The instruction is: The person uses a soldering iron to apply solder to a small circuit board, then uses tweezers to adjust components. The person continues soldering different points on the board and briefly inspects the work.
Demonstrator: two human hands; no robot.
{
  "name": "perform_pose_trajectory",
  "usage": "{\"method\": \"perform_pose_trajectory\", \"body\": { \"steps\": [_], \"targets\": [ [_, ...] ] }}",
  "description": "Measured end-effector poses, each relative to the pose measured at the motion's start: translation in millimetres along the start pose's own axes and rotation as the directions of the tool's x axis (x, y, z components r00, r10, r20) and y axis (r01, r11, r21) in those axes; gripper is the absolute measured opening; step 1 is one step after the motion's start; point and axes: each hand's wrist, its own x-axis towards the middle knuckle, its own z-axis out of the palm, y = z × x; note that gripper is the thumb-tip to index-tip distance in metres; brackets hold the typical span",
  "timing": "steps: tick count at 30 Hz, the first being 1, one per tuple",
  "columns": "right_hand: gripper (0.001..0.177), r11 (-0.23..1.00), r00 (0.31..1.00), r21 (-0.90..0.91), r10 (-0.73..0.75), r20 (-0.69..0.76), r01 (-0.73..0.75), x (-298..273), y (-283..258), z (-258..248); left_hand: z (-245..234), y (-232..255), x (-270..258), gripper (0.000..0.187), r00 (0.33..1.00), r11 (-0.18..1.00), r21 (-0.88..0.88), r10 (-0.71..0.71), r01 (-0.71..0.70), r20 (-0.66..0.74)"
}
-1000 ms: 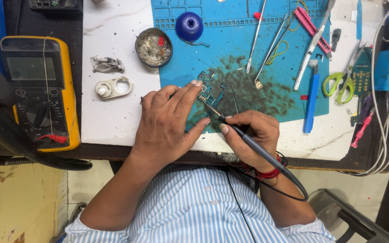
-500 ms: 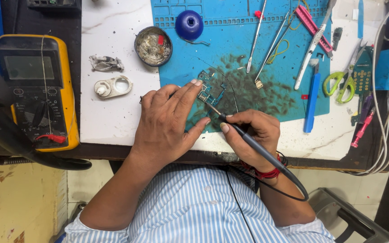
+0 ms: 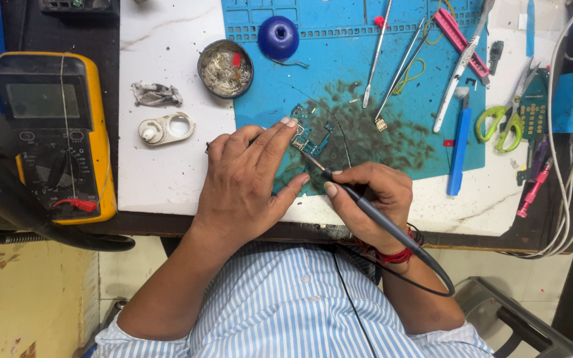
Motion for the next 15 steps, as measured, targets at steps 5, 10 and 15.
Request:
{"method": "perform_pose_trajectory", "body": {
  "steps": [5,10,15],
  "targets": [
    [0.014,1.0,1.0,0.021,0.021,-0.012,-0.021,-0.8,-0.8,1.3,-0.3,0.6,0.1,0.072,1.0,1.0,-0.001,-0.001,0.001,0.003],
    [0.013,0.988,0.992,0.109,0.117,-0.056,-0.11,-4.7,0.8,3.5,-1.4,0.5,0.8,0.071,1.0,1.0,-0.006,0.0,0.0,0.001],
    [0.015,0.988,0.984,0.117,0.12,-0.13,-0.105,-12.4,6.9,2.8,-1.6,0.5,0.7,0.072,1.0,1.0,-0.013,-0.007,0.007,0.006]
  ]
}}
